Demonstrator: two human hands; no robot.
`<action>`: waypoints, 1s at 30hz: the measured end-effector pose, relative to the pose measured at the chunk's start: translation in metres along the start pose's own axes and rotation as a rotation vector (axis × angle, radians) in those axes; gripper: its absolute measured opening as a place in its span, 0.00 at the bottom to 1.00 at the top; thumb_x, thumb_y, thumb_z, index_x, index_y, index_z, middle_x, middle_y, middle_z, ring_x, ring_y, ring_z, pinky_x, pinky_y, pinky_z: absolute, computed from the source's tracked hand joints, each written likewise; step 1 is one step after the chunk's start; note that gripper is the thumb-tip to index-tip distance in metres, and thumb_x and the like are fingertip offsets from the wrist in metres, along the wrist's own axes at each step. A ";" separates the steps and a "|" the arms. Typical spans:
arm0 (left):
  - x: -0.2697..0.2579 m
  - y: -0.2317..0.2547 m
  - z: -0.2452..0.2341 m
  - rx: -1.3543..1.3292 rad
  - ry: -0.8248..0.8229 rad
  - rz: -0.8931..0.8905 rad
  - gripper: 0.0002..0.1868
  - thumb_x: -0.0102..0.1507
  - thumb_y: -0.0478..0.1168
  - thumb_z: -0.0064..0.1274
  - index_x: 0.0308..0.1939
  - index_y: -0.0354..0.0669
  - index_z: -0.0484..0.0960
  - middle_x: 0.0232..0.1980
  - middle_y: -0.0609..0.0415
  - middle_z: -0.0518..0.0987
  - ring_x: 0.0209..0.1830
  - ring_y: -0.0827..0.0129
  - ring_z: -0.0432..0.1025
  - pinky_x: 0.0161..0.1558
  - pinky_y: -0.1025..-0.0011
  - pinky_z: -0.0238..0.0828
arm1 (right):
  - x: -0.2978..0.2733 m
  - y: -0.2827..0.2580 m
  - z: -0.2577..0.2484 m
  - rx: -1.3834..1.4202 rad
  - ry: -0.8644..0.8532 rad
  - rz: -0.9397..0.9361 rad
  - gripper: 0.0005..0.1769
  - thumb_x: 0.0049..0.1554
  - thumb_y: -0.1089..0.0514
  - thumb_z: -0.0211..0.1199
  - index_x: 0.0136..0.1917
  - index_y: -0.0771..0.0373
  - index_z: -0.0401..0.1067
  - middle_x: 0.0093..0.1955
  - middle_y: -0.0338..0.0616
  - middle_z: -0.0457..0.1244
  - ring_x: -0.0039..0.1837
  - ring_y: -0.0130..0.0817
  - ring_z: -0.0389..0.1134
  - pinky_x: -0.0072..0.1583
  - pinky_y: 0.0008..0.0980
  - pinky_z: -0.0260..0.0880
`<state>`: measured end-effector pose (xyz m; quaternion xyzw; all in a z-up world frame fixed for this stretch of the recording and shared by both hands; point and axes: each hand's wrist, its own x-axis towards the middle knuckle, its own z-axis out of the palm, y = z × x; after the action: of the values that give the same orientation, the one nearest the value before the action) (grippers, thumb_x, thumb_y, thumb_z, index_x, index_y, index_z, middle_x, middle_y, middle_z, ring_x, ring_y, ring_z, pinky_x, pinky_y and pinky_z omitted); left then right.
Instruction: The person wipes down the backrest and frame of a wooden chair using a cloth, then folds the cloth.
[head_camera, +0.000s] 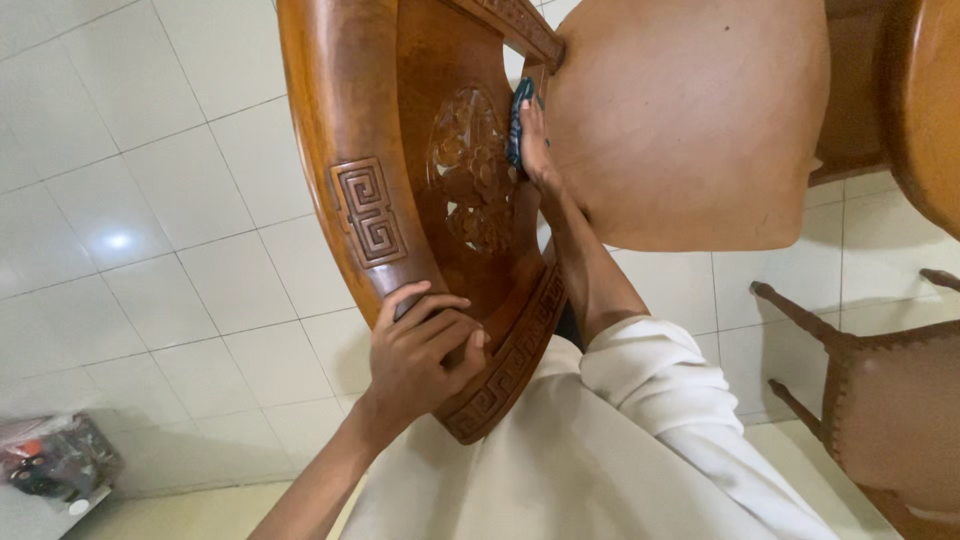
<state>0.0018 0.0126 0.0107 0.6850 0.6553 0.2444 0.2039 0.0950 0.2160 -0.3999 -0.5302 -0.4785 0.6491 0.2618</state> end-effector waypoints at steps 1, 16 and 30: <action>0.002 -0.002 -0.001 -0.006 -0.004 0.006 0.06 0.61 0.37 0.58 0.28 0.46 0.83 0.34 0.63 0.83 0.49 0.71 0.79 0.66 0.60 0.63 | -0.003 -0.002 -0.002 -0.009 -0.008 -0.001 0.44 0.68 0.32 0.34 0.84 0.65 0.41 0.87 0.53 0.39 0.87 0.43 0.36 0.81 0.37 0.33; -0.001 -0.001 0.005 0.046 -0.029 0.005 0.08 0.61 0.38 0.59 0.26 0.45 0.83 0.31 0.60 0.83 0.46 0.70 0.78 0.66 0.57 0.60 | -0.095 0.048 -0.038 -0.006 -0.209 0.312 0.47 0.64 0.31 0.41 0.83 0.63 0.38 0.87 0.46 0.32 0.86 0.39 0.27 0.79 0.36 0.29; -0.002 0.005 -0.003 -0.030 0.046 0.056 0.08 0.59 0.36 0.61 0.24 0.43 0.82 0.31 0.59 0.83 0.44 0.68 0.78 0.64 0.57 0.64 | -0.151 0.005 -0.035 -0.265 -0.113 0.057 0.30 0.67 0.46 0.47 0.71 0.71 0.65 0.73 0.58 0.62 0.75 0.48 0.61 0.75 0.38 0.54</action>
<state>0.0037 0.0103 0.0161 0.6941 0.6367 0.2754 0.1923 0.1737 0.0982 -0.3375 -0.5361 -0.5588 0.6163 0.1433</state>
